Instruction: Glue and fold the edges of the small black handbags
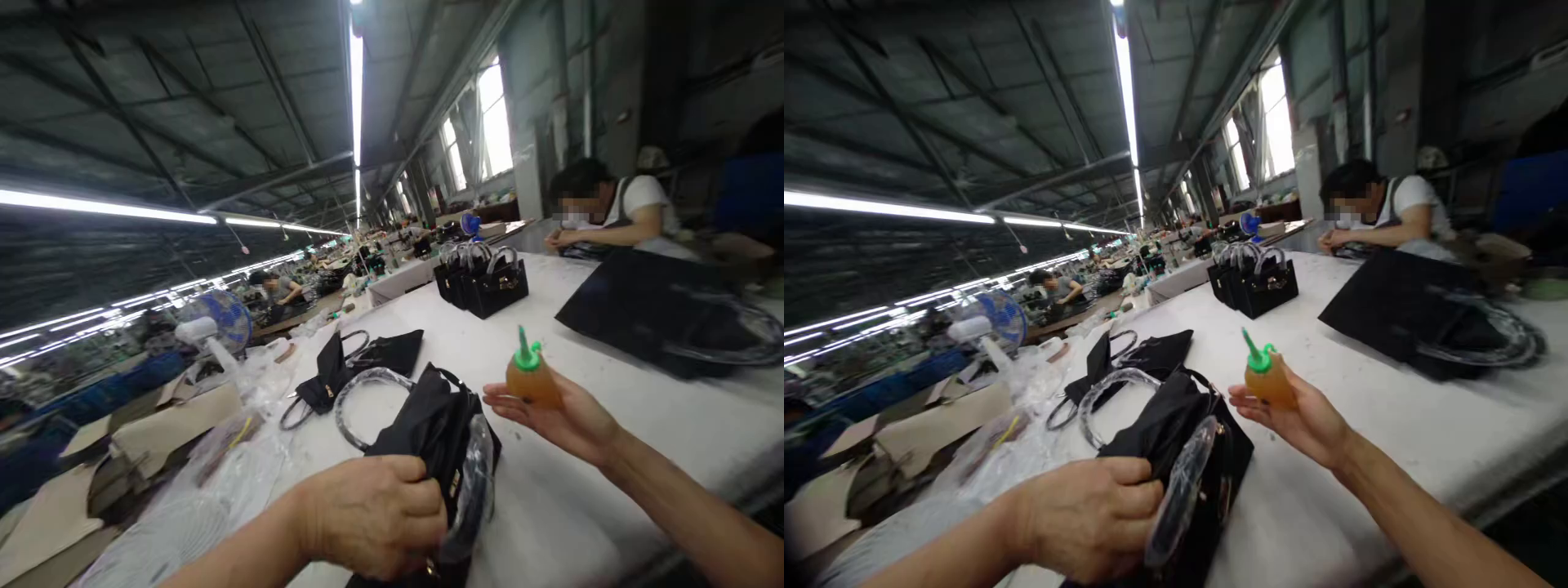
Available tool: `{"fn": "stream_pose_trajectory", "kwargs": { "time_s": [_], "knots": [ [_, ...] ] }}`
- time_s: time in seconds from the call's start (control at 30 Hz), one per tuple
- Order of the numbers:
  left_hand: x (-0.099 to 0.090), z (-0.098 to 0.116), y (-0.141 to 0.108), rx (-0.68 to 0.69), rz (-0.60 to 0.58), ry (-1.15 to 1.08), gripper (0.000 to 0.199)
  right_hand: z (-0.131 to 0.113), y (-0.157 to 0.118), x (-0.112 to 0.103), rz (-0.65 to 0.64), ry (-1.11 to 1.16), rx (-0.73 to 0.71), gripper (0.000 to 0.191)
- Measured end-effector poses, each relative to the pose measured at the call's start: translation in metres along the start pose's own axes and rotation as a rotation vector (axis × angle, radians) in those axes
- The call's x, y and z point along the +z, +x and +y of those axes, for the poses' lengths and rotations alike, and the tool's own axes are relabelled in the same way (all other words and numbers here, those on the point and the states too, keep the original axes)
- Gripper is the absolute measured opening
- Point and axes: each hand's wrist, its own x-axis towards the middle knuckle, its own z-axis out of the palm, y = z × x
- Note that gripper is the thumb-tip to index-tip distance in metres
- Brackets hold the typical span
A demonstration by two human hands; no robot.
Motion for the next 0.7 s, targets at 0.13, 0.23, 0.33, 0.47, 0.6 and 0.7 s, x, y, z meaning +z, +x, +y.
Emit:
{"fn": "stream_pose_trajectory", "kwargs": {
  "time_s": [0.13,0.23,0.33,0.47,0.6,0.7],
  "knots": [
    [0.008,-0.004,0.003,0.098,0.035,0.047,0.022,0.0,0.015,0.002,-0.057,-0.096,0.102,0.043],
    [0.013,-0.006,0.002,0.162,0.052,0.096,0.021,-0.013,0.028,0.002,-0.037,-0.204,0.093,0.041],
    [0.017,-0.007,-0.001,0.205,0.052,0.146,0.023,-0.025,0.035,-0.001,-0.055,-0.231,0.097,0.045],
    [0.021,-0.007,-0.002,0.188,0.027,0.192,0.024,-0.016,0.032,-0.001,-0.148,-0.118,0.194,0.045],
    [0.018,-0.009,0.002,0.232,0.048,0.206,0.025,-0.001,0.028,0.008,-0.128,0.021,0.209,0.032],
    [0.008,-0.015,0.006,0.238,0.094,0.217,0.025,-0.002,0.033,0.021,-0.121,0.052,0.155,0.027]
  ]
}}
